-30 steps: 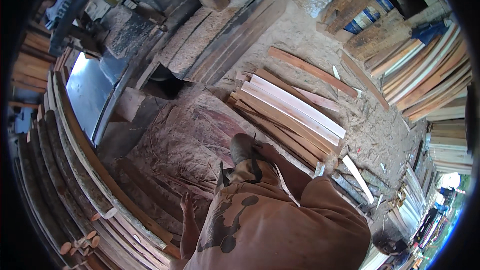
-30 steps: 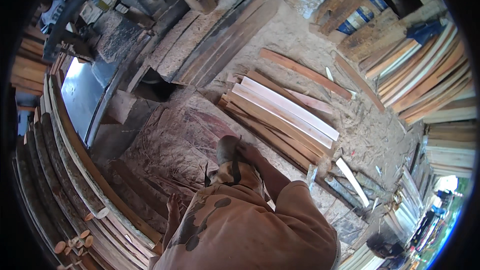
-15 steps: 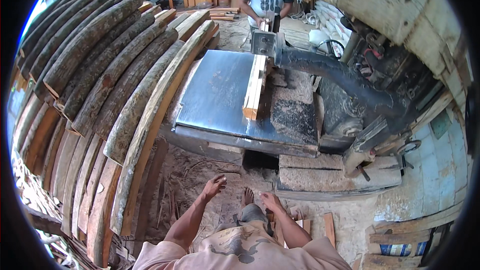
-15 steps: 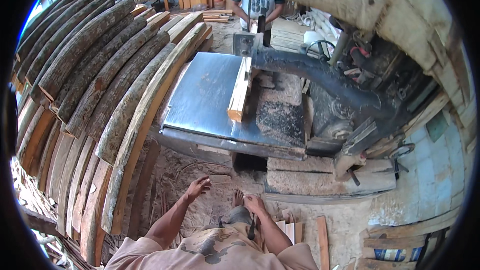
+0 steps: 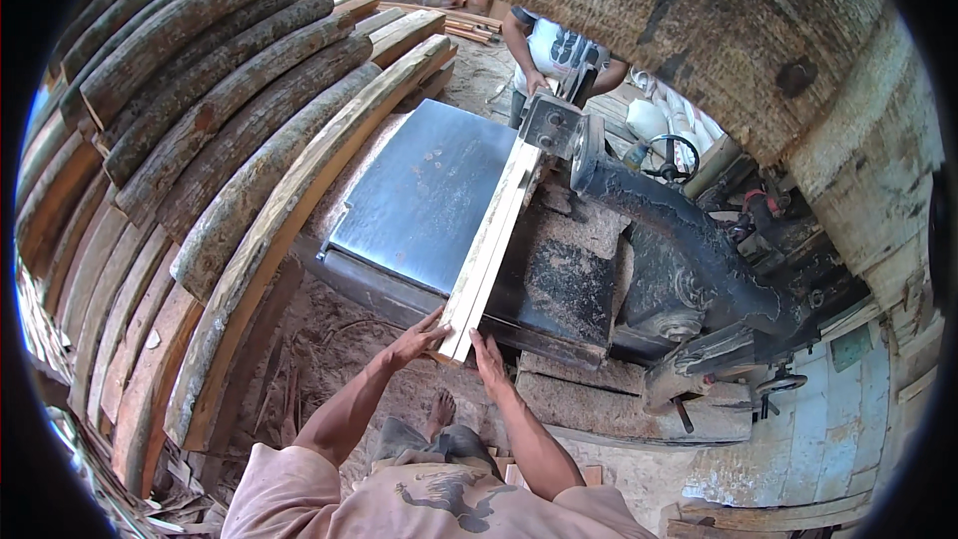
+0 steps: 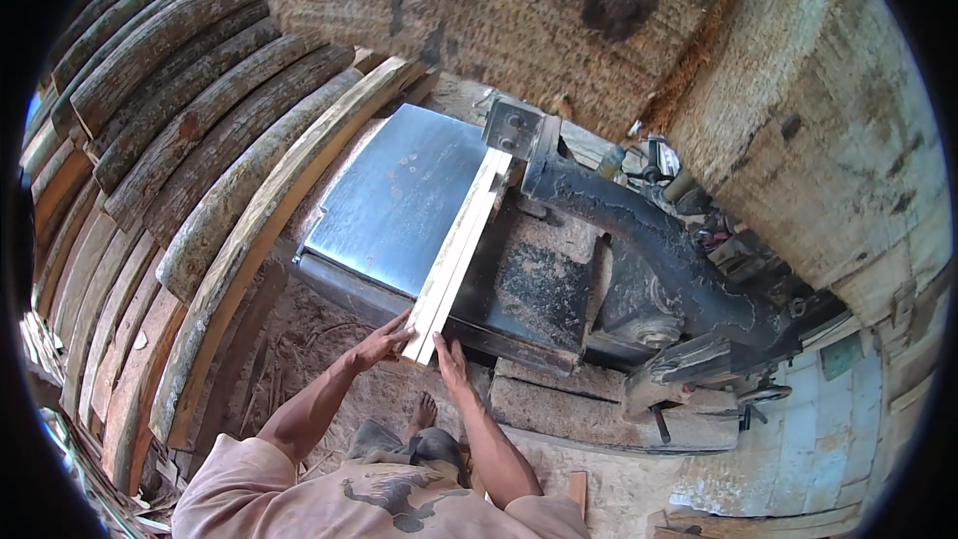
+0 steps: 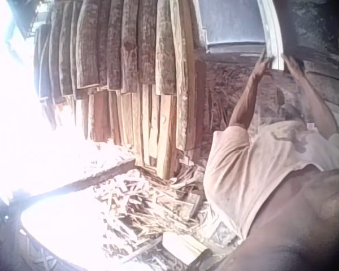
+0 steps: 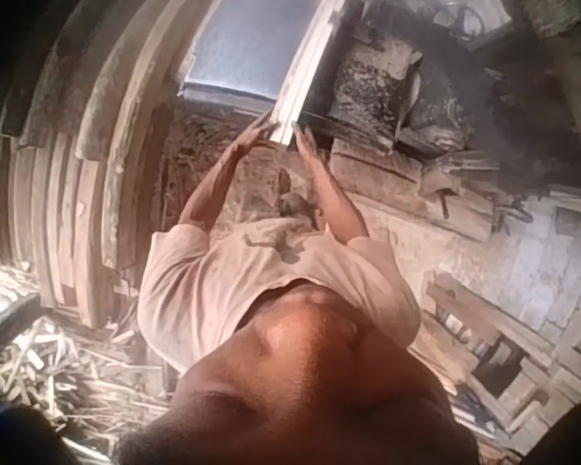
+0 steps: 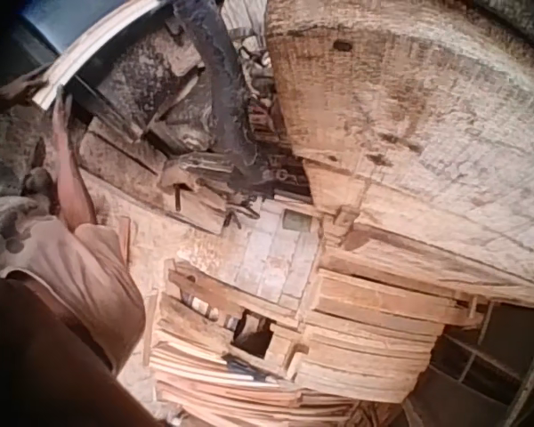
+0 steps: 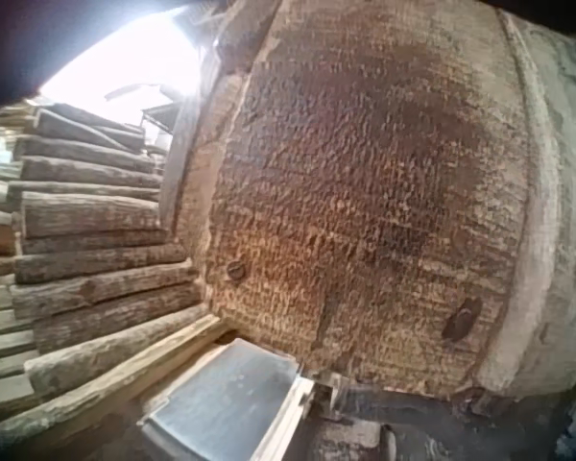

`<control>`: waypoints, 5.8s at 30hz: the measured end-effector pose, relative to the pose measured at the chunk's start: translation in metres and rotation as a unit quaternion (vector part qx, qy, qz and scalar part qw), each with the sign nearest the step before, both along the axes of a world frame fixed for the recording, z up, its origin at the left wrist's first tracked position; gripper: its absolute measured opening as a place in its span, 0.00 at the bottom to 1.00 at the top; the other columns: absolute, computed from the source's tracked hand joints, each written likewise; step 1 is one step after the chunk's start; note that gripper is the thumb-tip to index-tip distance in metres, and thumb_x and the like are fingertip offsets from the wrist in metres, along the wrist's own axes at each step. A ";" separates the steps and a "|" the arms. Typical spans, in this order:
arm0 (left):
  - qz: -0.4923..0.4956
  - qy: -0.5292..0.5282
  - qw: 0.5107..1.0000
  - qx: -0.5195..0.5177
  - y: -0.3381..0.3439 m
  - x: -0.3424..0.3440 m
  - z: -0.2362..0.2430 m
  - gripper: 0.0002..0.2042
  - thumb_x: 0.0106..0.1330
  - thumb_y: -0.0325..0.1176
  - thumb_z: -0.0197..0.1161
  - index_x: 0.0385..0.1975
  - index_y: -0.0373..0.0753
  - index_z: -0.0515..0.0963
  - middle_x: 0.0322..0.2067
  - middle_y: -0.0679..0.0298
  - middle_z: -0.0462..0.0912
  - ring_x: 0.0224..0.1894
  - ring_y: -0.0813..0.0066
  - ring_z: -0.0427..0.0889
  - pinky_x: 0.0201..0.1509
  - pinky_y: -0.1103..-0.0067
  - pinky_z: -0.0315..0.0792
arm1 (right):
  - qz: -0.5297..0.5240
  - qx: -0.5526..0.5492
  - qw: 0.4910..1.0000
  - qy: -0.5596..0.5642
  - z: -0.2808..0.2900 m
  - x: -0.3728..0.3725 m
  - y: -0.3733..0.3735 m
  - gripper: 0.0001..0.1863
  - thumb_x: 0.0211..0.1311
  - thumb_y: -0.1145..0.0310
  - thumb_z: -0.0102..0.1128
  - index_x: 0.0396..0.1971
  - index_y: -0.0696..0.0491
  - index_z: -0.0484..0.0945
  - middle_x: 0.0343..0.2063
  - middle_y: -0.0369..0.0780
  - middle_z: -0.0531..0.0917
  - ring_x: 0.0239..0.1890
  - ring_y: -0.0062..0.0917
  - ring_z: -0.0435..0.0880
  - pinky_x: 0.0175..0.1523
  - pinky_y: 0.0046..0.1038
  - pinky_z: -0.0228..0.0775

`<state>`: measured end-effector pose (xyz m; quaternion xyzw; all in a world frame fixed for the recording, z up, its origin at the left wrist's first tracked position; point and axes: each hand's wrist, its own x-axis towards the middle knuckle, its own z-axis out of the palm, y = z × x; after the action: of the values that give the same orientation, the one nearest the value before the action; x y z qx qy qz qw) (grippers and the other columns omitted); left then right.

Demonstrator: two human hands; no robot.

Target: The person operates a large industrial band saw with others to slice bark-covered logs into boards. They lift logs onto the saw carriage, guide the wood through the blade, and move the resulting boards to a stack.

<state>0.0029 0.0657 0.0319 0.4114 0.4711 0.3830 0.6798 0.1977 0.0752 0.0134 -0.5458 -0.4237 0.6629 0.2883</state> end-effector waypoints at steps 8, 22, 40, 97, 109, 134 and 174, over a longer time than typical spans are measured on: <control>-0.001 -0.032 0.993 -0.109 -0.136 -0.001 0.026 0.36 0.59 0.49 0.59 0.65 0.59 0.48 0.50 0.63 0.72 0.45 0.71 0.74 0.47 0.70 0.66 | -0.034 0.033 0.998 0.046 0.010 -0.020 -0.153 0.39 0.56 0.38 0.45 0.60 0.49 0.56 0.55 0.44 0.65 0.54 0.36 0.68 0.50 0.36 0.68; 0.005 -0.024 0.993 -0.114 -0.387 -0.018 0.016 0.35 0.61 0.47 0.58 0.65 0.59 0.46 0.51 0.65 0.72 0.44 0.70 0.75 0.47 0.67 0.66 | -0.053 0.080 0.995 0.005 0.030 -0.042 -0.409 0.36 0.61 0.42 0.42 0.60 0.54 0.58 0.60 0.45 0.62 0.62 0.34 0.59 0.63 0.31 0.51; 0.085 0.013 0.985 -0.151 -0.681 -0.023 -0.029 0.32 0.56 0.31 0.63 0.61 0.43 0.58 0.43 0.59 0.77 0.45 0.74 0.75 0.49 0.77 0.69 | -0.184 0.113 0.965 -0.149 -0.015 -0.039 -0.741 0.46 0.40 0.43 0.68 0.52 0.58 0.59 0.45 0.52 0.71 0.50 0.40 0.70 0.53 0.38 0.62; 0.007 0.134 0.989 -0.053 -0.099 -0.004 -0.103 0.25 0.62 0.44 0.56 0.55 0.38 0.66 0.41 0.55 0.79 0.38 0.71 0.80 0.43 0.79 0.72 | 0.011 -0.028 0.999 -0.041 -0.091 0.026 -0.082 0.21 0.61 0.52 0.51 0.44 0.54 0.71 0.32 0.37 0.79 0.27 0.17 0.77 0.28 0.19 0.67; 0.012 -0.006 0.998 -0.057 0.009 0.020 -0.003 0.39 0.56 0.58 0.56 0.64 0.45 0.52 0.62 0.52 0.53 0.57 0.61 0.65 0.50 0.66 0.70 | -0.018 0.030 0.999 -0.014 0.010 -0.011 -0.012 0.41 0.55 0.35 0.43 0.62 0.46 0.52 0.59 0.42 0.59 0.58 0.37 0.62 0.53 0.38 0.63; 0.031 -0.066 0.990 -0.125 -0.421 0.003 0.001 0.35 0.62 0.45 0.57 0.65 0.56 0.44 0.55 0.62 0.66 0.50 0.68 0.71 0.49 0.72 0.70 | -0.062 0.125 0.988 0.066 0.008 -0.050 -0.445 0.32 0.62 0.47 0.46 0.60 0.53 0.58 0.57 0.44 0.65 0.57 0.31 0.66 0.51 0.28 0.66; -0.312 -0.072 0.936 -0.144 -0.459 0.216 -0.077 0.30 0.64 0.44 0.53 0.64 0.52 0.49 0.49 0.61 0.71 0.48 0.66 0.74 0.48 0.68 0.70 | -0.590 -0.356 0.583 -0.430 -0.011 0.230 -1.099 0.26 0.54 0.49 0.57 0.46 0.52 0.72 0.33 0.41 0.79 0.31 0.30 0.78 0.34 0.35 0.72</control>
<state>0.2185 -0.3937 -0.0452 0.4066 0.3189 0.1085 0.8492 0.4279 -1.0234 0.0023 -0.9561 0.1872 0.1321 0.1826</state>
